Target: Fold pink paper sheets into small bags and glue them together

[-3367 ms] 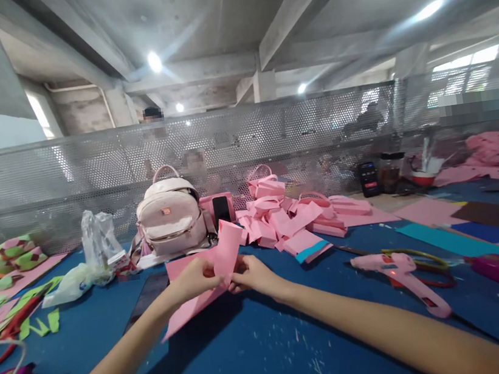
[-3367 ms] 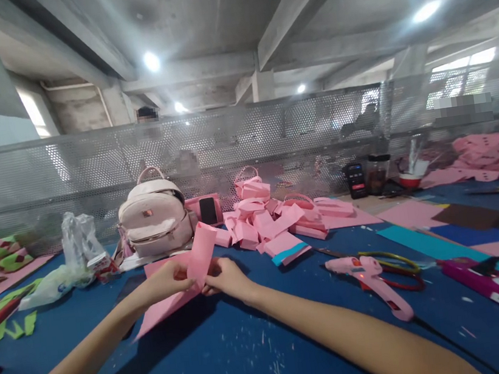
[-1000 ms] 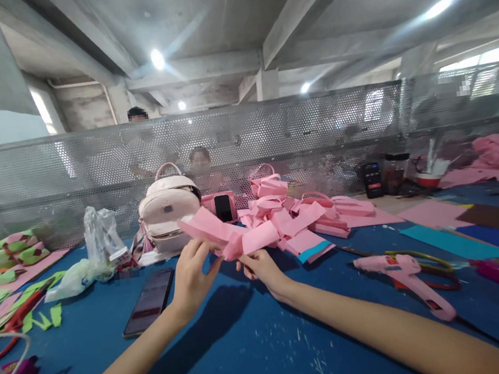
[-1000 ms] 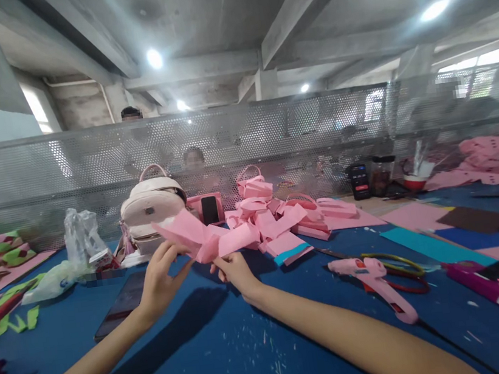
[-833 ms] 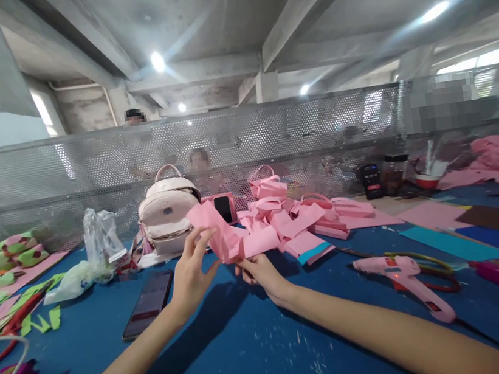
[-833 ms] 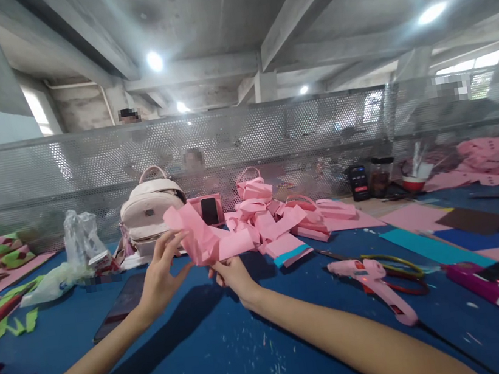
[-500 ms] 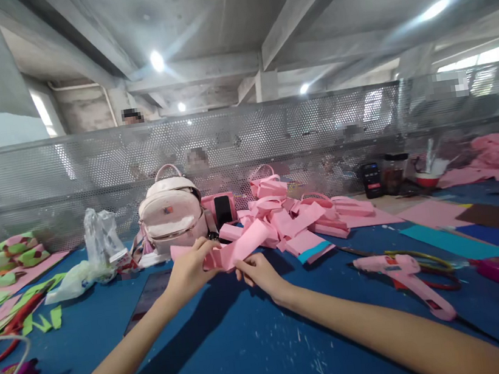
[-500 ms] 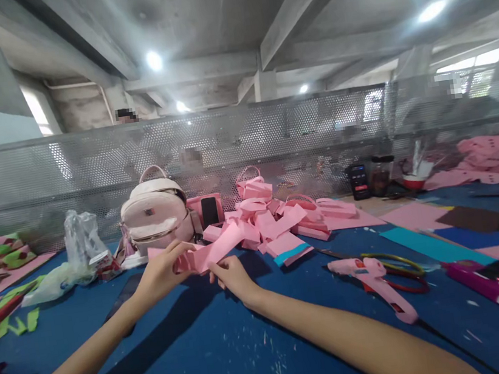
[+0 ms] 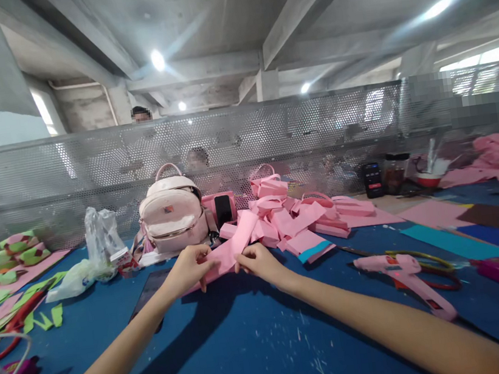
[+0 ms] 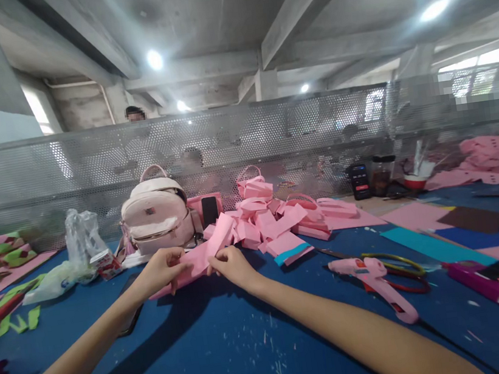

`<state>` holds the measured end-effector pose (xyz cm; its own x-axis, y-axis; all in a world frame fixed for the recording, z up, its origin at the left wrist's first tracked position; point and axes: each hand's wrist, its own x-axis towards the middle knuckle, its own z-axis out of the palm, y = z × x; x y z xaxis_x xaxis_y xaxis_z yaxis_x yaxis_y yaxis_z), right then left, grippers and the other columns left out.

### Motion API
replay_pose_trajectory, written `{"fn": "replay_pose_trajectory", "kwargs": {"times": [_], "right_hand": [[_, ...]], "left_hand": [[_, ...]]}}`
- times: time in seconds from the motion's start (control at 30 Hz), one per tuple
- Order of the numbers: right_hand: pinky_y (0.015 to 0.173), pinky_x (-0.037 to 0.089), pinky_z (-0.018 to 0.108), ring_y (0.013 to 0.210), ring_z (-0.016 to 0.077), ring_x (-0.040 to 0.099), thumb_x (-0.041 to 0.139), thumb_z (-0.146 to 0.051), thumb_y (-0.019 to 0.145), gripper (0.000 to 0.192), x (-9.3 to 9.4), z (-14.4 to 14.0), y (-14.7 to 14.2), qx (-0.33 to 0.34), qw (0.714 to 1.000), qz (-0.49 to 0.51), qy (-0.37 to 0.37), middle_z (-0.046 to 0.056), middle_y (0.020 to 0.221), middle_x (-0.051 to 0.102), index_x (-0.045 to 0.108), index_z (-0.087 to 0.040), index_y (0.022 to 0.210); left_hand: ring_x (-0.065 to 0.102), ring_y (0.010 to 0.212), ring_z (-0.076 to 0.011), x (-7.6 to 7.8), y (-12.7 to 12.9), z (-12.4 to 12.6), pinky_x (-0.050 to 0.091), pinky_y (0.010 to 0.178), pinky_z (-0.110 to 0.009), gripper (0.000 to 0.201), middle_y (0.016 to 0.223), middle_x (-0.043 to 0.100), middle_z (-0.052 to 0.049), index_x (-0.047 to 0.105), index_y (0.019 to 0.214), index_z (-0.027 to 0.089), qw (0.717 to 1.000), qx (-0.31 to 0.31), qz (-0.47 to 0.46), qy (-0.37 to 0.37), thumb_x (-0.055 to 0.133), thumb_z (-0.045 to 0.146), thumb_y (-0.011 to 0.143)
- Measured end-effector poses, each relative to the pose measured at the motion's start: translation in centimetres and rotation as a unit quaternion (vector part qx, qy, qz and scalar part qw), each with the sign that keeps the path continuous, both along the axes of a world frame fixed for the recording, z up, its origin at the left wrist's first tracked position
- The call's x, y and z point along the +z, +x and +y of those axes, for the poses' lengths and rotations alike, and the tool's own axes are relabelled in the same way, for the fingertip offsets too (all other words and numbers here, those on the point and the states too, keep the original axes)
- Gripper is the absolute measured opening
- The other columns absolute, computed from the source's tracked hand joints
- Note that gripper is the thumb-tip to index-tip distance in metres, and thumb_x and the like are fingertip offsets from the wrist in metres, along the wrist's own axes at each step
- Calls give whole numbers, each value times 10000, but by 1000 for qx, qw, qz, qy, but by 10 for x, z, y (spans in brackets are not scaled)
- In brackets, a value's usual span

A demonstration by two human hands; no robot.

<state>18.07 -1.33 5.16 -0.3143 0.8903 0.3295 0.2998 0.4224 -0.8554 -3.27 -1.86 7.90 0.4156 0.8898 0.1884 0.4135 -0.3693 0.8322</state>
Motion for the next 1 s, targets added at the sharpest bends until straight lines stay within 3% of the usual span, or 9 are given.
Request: {"fn": "replay_pose_trajectory", "kwargs": {"times": [0.2,0.37,0.57,1.0], "right_hand": [[443,275,211,434,86,395,567,-458,876,458,4,-4,0,2,1000,2,12,-15,457,486,698,-137,577],[460,307,219,453,99,430,548,-528,895,531,7,-7,-1,-2,1000,3,27,-3,467,503,656,-144,544],[472,314,220,480,111,461,553,-435,900,447,3,-5,-1,-14,999,-6,46,5,492,538,710,-138,604],[512,378,203,537,119,546,594,-238,821,243,-7,-5,-4,12,998,-42,53,15,575,636,745,-119,673]], "left_hand": [[606,346,-148,5,1,-1,282,326,-159,432,386,526,55,454,638,206,997,10,-23,-75,720,541,702],[638,394,-147,9,1,-6,313,341,-158,454,445,575,35,470,636,197,991,9,-56,-124,761,545,640],[670,446,-146,6,8,-8,311,350,-152,414,572,637,16,530,714,179,986,29,-97,-130,762,513,635],[640,440,-130,-8,15,-7,357,379,-165,248,494,632,26,644,767,153,990,61,-90,-92,751,367,703]]}}
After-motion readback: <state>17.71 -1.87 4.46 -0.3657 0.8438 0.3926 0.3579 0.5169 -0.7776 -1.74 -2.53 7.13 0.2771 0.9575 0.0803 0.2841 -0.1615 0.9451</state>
